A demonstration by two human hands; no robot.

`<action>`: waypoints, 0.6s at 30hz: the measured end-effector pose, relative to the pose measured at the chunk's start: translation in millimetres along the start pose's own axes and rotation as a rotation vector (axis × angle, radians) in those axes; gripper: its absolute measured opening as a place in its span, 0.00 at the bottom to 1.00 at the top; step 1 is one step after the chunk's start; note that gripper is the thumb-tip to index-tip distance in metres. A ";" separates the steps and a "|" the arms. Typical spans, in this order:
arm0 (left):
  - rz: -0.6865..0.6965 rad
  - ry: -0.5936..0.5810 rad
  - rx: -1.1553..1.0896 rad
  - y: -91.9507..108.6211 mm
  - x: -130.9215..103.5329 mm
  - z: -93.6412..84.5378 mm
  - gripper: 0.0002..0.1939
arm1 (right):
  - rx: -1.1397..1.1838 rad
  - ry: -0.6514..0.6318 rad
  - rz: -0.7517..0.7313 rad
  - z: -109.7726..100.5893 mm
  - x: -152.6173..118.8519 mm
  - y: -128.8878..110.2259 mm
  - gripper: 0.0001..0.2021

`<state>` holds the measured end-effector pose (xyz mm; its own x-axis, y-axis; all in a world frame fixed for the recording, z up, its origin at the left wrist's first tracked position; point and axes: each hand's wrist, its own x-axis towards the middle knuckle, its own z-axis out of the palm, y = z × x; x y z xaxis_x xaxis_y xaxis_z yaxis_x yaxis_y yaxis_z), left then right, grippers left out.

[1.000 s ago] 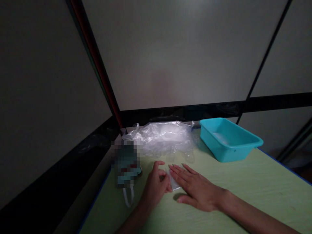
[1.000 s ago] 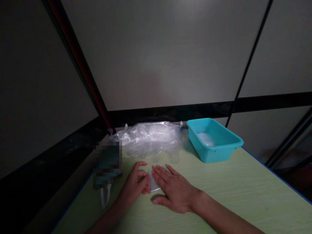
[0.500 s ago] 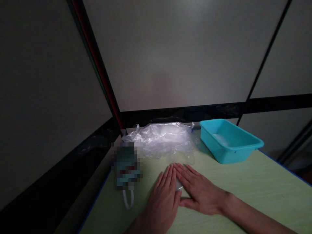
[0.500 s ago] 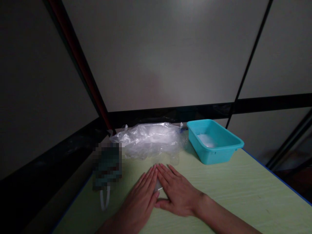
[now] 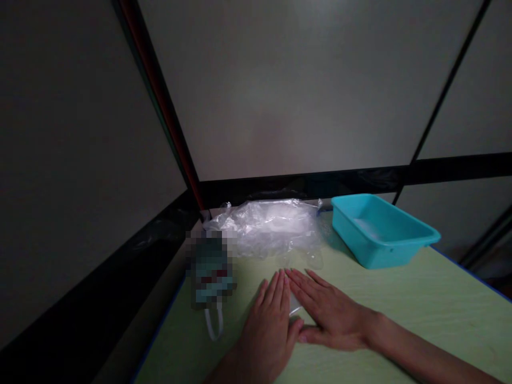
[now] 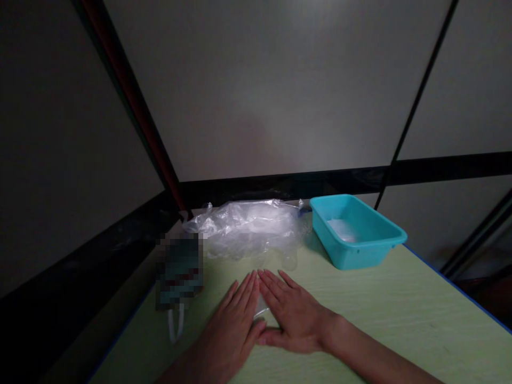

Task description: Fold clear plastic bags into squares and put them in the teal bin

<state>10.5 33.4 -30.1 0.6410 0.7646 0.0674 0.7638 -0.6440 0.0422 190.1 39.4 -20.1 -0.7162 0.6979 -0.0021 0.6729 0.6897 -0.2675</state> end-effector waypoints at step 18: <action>0.052 0.089 -0.041 0.0 2.1 0.5 0.28 | -0.065 0.173 -0.017 14.6 -5.3 4.5 0.34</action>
<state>12.0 35.0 -30.5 0.6687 0.7264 0.1588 0.7251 -0.6843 0.0773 194.3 35.9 -35.3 -0.6890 0.7047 0.1694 0.6753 0.7090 -0.2029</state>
